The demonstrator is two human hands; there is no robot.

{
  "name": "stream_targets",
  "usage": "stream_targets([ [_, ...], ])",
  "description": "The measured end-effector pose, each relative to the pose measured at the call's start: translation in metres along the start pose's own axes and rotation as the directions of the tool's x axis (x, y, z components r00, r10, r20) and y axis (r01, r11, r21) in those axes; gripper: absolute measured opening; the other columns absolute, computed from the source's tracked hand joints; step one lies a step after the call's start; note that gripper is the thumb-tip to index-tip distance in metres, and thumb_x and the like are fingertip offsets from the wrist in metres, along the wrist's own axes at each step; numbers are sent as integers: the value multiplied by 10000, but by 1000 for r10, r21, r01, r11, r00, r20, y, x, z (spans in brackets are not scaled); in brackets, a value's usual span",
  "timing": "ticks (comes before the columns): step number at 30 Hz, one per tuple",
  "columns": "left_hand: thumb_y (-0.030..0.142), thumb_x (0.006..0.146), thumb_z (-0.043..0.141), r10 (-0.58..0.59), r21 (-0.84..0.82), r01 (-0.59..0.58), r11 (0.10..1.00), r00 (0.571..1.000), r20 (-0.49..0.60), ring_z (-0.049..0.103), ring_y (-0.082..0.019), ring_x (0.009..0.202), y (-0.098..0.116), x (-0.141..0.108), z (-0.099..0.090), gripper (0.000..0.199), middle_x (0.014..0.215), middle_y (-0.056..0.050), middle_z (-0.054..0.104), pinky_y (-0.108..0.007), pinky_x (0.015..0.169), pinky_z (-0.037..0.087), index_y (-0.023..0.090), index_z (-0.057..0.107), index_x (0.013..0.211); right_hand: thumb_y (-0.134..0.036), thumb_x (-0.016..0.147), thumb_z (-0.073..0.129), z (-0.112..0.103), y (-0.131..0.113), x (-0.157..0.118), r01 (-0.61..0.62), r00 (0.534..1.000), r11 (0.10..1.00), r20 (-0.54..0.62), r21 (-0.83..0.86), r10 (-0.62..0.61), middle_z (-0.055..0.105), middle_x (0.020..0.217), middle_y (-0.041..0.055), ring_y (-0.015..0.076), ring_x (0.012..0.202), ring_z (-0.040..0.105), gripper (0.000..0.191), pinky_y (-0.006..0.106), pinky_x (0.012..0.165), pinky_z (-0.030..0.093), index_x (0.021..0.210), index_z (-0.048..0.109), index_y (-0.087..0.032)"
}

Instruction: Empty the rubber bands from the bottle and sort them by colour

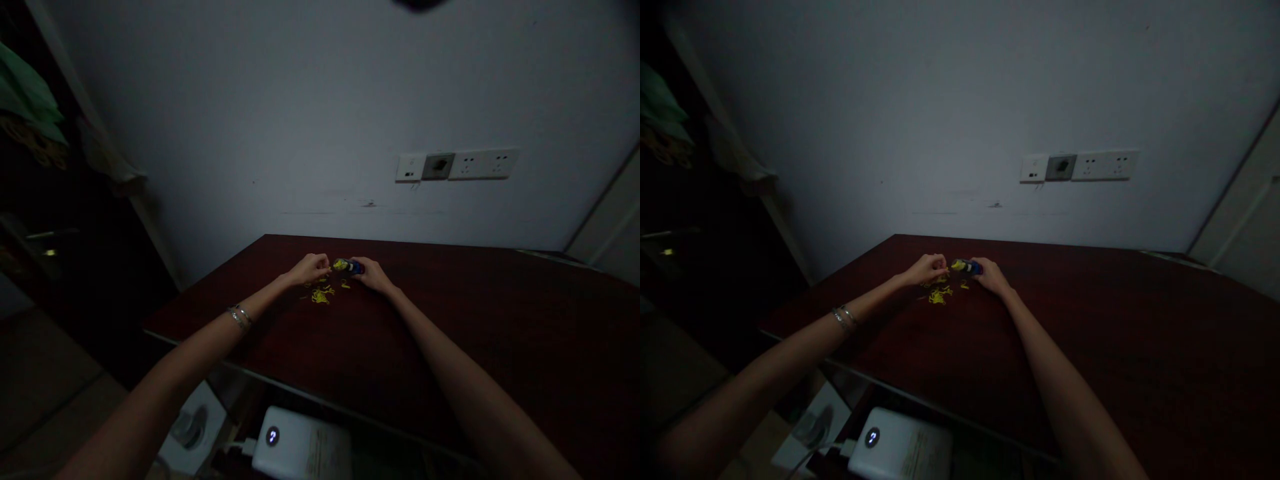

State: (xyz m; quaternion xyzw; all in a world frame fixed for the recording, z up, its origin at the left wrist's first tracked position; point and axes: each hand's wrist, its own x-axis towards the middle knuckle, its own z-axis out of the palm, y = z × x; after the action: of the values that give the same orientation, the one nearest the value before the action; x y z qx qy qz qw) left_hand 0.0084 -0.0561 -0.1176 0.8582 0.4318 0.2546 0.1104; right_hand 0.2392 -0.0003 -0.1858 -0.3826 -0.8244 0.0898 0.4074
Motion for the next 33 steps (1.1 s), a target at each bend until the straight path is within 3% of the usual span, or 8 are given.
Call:
stream_targets([
  [5,338,792,477,-29,22,30,999,997,-66,509,-98,592,-6,-3,-5,273,677,-22,599,-194,565,361,119,639,796,-155,627,669,1,9,-2,-32,999,999,-6,-17,32,600,1137,90,227,1056,548,516,368,933,398,1133,571,-182],
  [11,290,777,468,-18,-58,12,998,994,-112,507,-99,605,1,-4,-1,300,702,-28,610,-201,597,381,110,664,915,-160,637,664,3,0,-1,-14,1000,999,11,-42,14,597,1134,108,231,1053,547,510,367,930,402,1137,566,-155],
  [14,211,754,469,-8,-97,5,995,999,-34,471,-82,545,7,-3,3,355,647,-7,577,-191,548,368,120,619,1063,-158,635,667,4,-7,1,8,1000,999,22,-47,-7,597,1131,108,228,1044,550,506,360,934,399,1131,567,-150],
  [18,133,717,477,-5,-197,37,980,987,162,422,-63,459,9,-3,8,584,579,28,524,-174,476,355,133,409,1297,-150,649,649,6,-19,5,34,999,998,14,-52,-34,585,1146,121,223,1056,539,520,356,943,392,1157,543,-131],
  [24,121,738,430,-52,-288,131,949,963,264,442,-70,434,3,-6,15,586,613,20,520,-181,435,376,146,341,1317,-140,673,619,8,-37,8,82,990,989,123,-120,-67,561,1184,134,238,1091,516,515,360,937,392,1180,529,-141],
  [28,136,741,442,-8,-207,57,977,972,234,461,-76,491,1,-4,11,475,683,5,546,-189,487,395,131,444,1216,-180,651,663,7,-38,8,68,987,995,150,-79,-55,588,1146,106,230,1040,549,527,356,908,410,1163,542,-179],
  [33,193,763,466,42,45,-50,998,983,178,461,-90,556,3,-1,7,301,680,5,543,-190,540,368,136,564,1042,-190,622,689,7,-30,9,48,991,999,122,-7,-47,608,1111,84,216,1015,564,519,340,906,408,1126,567,-185],
])
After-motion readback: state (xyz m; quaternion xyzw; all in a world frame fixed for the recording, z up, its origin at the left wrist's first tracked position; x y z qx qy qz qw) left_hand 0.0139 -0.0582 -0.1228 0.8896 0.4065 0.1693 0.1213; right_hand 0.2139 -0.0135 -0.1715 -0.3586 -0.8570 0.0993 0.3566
